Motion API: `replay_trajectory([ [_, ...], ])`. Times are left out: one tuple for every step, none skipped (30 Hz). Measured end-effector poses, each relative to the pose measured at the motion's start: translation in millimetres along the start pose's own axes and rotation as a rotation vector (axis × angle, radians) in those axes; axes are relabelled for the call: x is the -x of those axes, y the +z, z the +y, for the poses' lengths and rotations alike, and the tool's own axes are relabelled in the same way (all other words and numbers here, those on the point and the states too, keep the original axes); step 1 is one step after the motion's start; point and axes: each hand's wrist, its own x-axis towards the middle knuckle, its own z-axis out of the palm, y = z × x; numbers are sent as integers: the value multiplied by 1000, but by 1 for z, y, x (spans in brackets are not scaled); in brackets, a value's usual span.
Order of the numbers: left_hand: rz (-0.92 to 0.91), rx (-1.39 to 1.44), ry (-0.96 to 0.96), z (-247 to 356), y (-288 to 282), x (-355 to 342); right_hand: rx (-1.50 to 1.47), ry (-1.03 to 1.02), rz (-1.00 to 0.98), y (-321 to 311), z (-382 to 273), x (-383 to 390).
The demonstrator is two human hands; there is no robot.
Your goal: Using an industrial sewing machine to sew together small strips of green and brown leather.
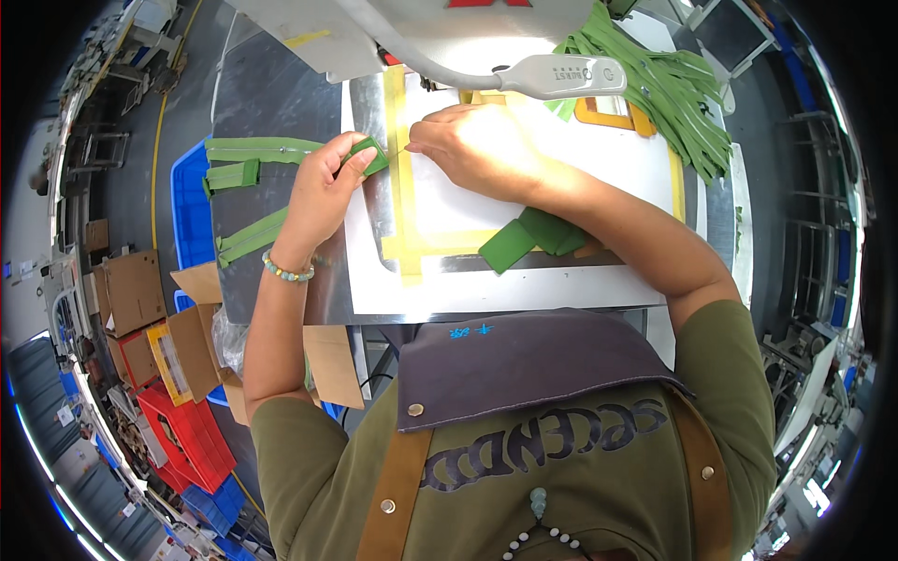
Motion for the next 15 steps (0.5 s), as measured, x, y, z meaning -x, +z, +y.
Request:
replay_trajectory([
  [-10, 54, -15, -1, -1, 0, -27, 0, 24, 0, 0, 0],
  [-9, 54, -14, -1, -4, -1, -27, 0, 24, -1, 1, 0],
  [-49, 83, -13, 3, -8, -2, -22, 15, 5, -2, 2, -1],
  [-90, 112, -11, 6, -9, -2, -17, 30, -13, -4, 2, -1],
  [-92, 111, -9, 7, -7, -2, -15, 31, -11, -6, 3, 0],
  [-63, 109, -5, 7, -5, -3, 0, 21, -21, -8, 3, 1],
  [-36, 108, 1, 7, -2, -5, 17, 12, -30, -11, 4, 2],
  [-43, 111, 5, 6, -1, -6, 24, 18, -28, -14, 3, 4],
  [124, -154, 188, 5, 2, -7, -18, -23, -8, -21, -3, 8],
  [292, -416, 372, 5, 3, -8, -58, -63, 11, -28, -7, 11],
  [332, -635, 403, 7, -5, -9, -76, -92, -25, -34, -6, 17],
  [365, -732, 405, 6, -12, -10, -69, -81, -33, -43, -9, 24],
  [377, -809, 470, -1, -23, -16, -80, -100, -90, -53, -12, 30],
  [389, -887, 534, -7, -31, -19, -94, -118, -147, -61, -13, 38],
  [381, -870, 545, -9, -32, -26, -50, -175, -149, -69, -5, 47],
])
